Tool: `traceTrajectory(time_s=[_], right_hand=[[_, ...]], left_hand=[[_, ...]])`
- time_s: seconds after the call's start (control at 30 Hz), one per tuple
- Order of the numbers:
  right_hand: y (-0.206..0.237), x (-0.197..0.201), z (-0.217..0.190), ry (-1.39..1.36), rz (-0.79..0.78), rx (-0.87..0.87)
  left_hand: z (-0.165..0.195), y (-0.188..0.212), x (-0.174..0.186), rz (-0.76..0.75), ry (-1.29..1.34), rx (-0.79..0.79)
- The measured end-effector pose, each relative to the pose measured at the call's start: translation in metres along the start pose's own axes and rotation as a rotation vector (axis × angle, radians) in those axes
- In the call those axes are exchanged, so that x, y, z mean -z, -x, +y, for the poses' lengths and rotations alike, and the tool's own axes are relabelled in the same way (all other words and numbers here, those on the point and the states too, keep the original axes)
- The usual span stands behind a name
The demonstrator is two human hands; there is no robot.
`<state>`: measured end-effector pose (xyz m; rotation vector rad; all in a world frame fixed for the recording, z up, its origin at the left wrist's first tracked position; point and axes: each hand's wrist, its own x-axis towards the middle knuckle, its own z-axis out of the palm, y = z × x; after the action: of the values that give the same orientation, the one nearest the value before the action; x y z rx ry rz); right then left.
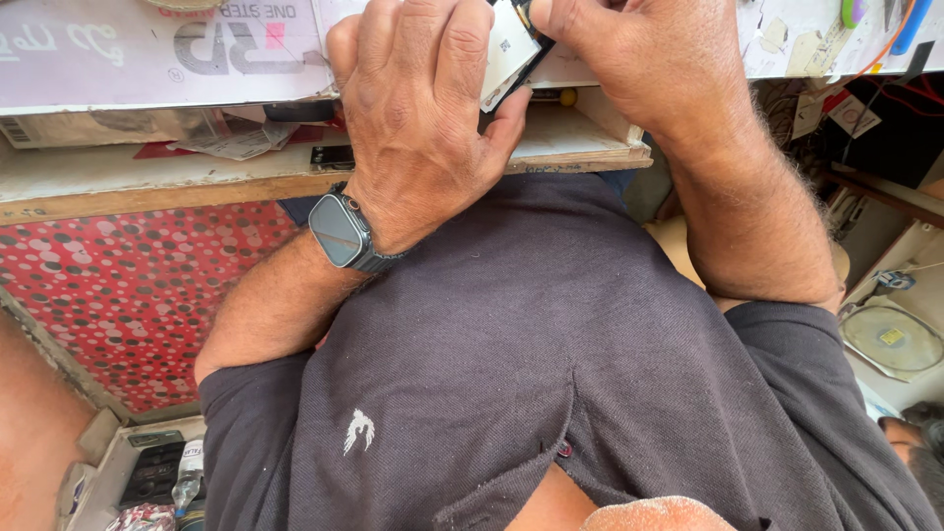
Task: The person works on a small electronic device, likely a mobile phone, by manipulating internal components and wires. They use tweezers to adjust a ribbon cable and apply adhesive tape to secure parts. The device is handled throughout, with tools used for precision adjustments.
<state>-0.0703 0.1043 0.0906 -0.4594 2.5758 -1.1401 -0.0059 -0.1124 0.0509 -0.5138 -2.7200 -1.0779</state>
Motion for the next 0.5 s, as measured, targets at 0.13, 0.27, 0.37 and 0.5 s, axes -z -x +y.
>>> traceTrajectory(time_s=[0.13,0.27,0.37,0.5], right_hand=[[-0.0014,-0.0035,-0.0026,0.006,0.013,-0.049],[-0.0008,-0.0047,-0.0034,0.002,0.025,-0.026],[-0.0007,-0.0056,-0.004,0.009,0.028,-0.046],[-0.0019,-0.0062,-0.005,0.021,0.029,-0.037]], left_hand=[[-0.0027,0.0017,-0.0005,0.013,0.005,-0.013],[-0.0026,0.0021,-0.0023,0.02,-0.004,-0.018],[-0.0036,0.0027,-0.0008,0.009,-0.006,-0.011],[-0.0055,0.0023,0.001,0.015,-0.022,-0.022]])
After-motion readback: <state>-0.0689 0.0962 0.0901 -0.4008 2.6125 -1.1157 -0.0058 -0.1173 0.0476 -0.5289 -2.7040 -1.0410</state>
